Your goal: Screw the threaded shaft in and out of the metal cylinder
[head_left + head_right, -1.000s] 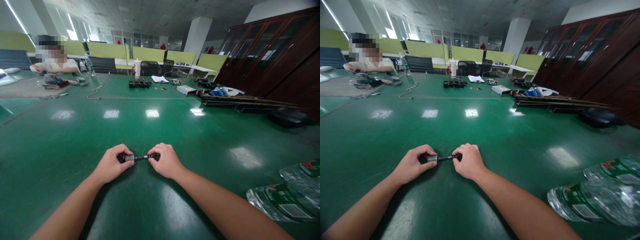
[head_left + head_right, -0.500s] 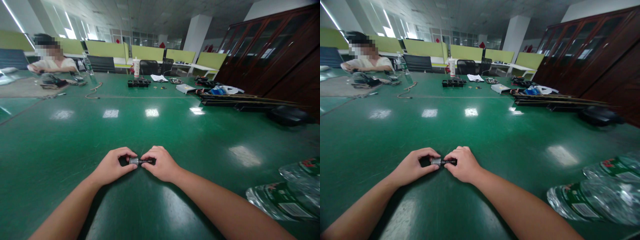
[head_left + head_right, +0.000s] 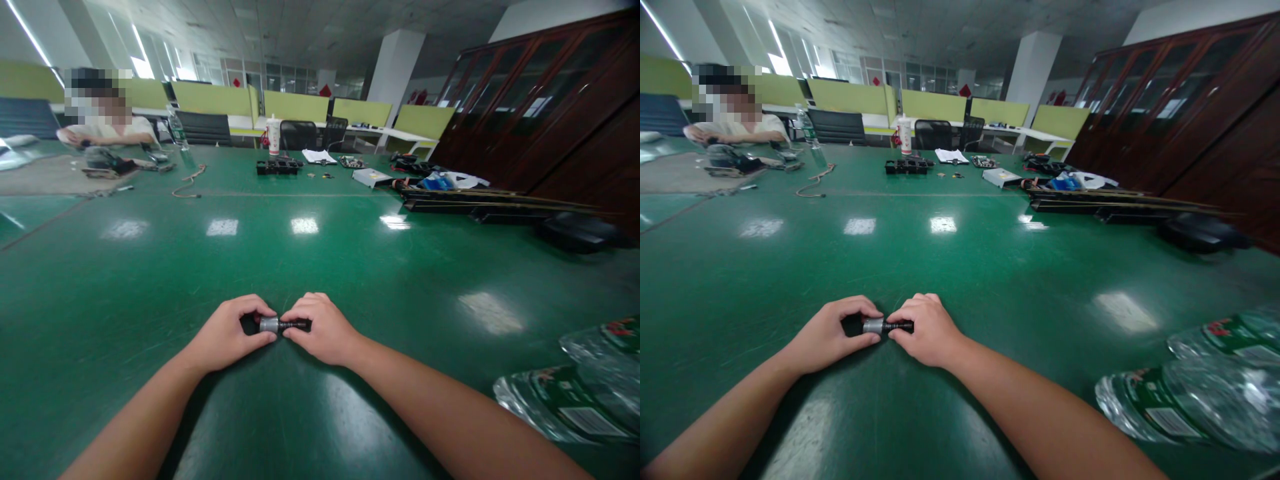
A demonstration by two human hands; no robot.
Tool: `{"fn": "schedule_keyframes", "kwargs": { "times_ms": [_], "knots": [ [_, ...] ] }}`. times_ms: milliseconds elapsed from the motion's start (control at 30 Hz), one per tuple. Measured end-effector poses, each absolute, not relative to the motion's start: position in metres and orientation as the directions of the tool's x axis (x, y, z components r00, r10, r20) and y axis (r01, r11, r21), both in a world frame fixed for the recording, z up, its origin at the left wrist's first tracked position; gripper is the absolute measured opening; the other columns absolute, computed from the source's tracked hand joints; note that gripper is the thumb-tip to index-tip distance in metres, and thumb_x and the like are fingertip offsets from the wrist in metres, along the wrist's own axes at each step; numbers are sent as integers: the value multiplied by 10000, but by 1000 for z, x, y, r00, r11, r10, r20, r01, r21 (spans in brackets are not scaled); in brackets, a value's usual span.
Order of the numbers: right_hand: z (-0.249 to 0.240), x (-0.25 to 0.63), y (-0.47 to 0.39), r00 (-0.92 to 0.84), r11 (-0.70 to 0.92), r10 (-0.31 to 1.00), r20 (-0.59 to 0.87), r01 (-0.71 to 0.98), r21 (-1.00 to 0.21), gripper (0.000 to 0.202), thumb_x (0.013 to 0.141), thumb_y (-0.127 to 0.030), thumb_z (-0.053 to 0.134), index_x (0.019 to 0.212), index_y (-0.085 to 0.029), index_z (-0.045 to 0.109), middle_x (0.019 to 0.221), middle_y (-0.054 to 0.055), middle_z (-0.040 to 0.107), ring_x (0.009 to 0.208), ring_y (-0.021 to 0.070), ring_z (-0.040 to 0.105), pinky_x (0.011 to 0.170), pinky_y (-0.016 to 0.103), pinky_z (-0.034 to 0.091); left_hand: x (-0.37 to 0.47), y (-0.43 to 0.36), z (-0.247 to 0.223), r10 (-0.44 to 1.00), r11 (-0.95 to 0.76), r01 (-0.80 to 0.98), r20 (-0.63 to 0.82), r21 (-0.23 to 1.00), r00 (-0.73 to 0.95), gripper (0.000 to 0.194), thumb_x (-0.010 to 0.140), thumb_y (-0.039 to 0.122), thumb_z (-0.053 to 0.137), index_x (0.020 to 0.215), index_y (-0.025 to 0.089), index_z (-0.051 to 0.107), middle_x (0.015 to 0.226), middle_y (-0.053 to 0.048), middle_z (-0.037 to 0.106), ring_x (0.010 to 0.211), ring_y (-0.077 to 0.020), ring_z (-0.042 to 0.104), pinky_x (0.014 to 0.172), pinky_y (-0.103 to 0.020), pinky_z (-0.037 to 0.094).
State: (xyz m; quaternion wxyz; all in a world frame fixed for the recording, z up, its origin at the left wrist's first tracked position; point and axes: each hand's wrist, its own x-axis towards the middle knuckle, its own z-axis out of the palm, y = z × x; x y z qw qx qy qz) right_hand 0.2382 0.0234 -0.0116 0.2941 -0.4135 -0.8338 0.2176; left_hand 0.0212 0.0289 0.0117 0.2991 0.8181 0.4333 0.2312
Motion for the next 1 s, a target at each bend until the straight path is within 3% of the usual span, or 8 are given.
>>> {"fn": "schedule_keyframes", "kwargs": {
  "times_ms": [1000],
  "knots": [
    [-9, 240, 21, -470, 551, 828, 305, 584, -597, 119, 744, -178, 724, 850, -228, 735, 781, 1, 712, 787, 168, 590, 798, 336, 387, 21, 26, 12, 848, -460, 564, 152, 686, 507, 168, 764, 286, 733, 897, 187, 712, 884, -37, 700, 827, -192, 650, 781, -295, 496]
  ]
}}
